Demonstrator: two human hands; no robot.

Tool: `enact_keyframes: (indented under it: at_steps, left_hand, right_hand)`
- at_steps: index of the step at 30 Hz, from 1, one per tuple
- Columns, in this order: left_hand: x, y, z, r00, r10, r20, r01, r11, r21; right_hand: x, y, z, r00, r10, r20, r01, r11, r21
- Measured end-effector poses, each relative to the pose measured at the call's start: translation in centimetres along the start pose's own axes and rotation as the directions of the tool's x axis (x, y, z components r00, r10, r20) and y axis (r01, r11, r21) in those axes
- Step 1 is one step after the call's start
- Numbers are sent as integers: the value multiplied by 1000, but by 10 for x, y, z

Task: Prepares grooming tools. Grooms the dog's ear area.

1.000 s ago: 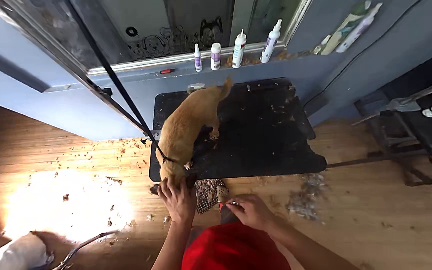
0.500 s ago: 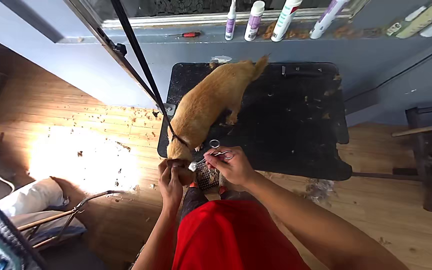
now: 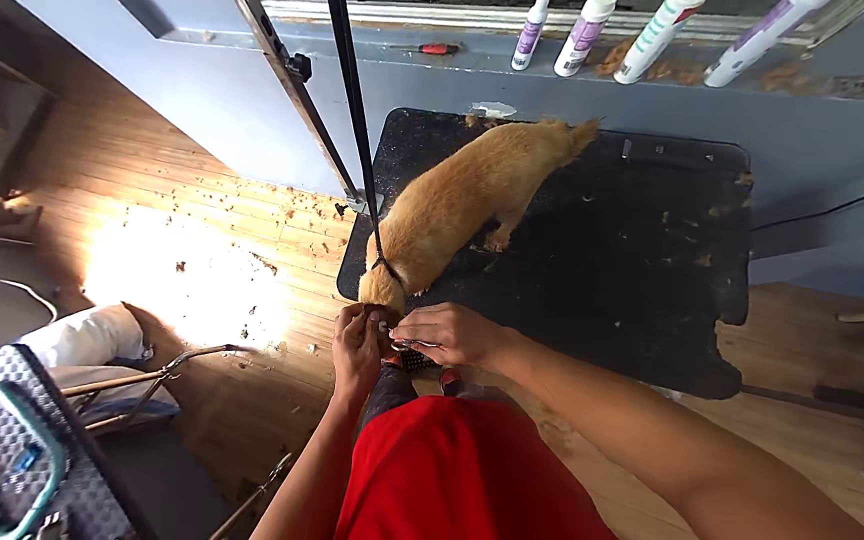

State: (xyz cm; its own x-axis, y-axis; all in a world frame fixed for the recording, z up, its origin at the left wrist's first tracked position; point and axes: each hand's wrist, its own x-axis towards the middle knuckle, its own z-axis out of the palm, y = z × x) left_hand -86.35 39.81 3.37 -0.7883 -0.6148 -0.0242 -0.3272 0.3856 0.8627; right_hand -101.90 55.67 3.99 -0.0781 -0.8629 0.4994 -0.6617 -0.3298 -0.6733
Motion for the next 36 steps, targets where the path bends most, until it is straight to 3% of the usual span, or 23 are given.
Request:
enact_keyframes:
  at_steps: [3, 8, 11, 14, 17, 21, 25, 27, 30, 31, 34, 36]
  left_hand:
    - [4, 0, -5, 998, 47, 40, -50, 997, 61]
    - [5, -1, -4, 991, 115, 73, -124, 983, 136]
    - [7, 4, -2, 988, 135, 70, -143, 980, 136]
    - [11, -4, 5, 983, 164, 83, -174, 974, 144]
    - [13, -7, 10, 984, 157, 79, -166, 978, 123]
    - [16, -3, 7, 986, 148, 83, -155, 983, 96]
    - [15, -4, 9, 982, 166, 93, -174, 981, 85]
    - [14, -2, 8, 981, 164, 100, -173, 980, 96]
    - [20, -7, 9, 984, 162, 71, -167, 984, 64]
    - [24, -10, 10, 984, 166, 63, -170, 984, 54]
    - [29, -13, 9, 982, 164, 94, -170, 984, 60]
    - [32, -14, 9, 982, 159, 106, -167, 983, 72]
  right_hand:
    - [-3, 5, 0, 998, -45, 33, 48, 996, -77]
    - [10, 2, 2, 994, 46, 95, -28, 983, -181]
    - [17, 2, -3, 991, -13, 129, 38, 981, -189]
    - [25, -1, 0, 963, 205, 174, -174, 969, -177]
    - [41, 1, -11, 857, 467, 219, -476, 880, -16]
    - [48, 17, -24, 785, 551, 284, -598, 793, 116]
    - [46, 19, -2, 724, 686, 69, -678, 690, 254]
    - [52, 18, 1, 718, 693, 64, -692, 701, 171]
    - [58, 10, -7, 836, 522, 170, -531, 847, 13]
    - [59, 9, -12, 846, 478, 236, -488, 873, -19]
    - [64, 14, -30, 780, 469, 415, -479, 874, -87]
    - [61, 22, -34, 755, 512, 410, -552, 834, -25]
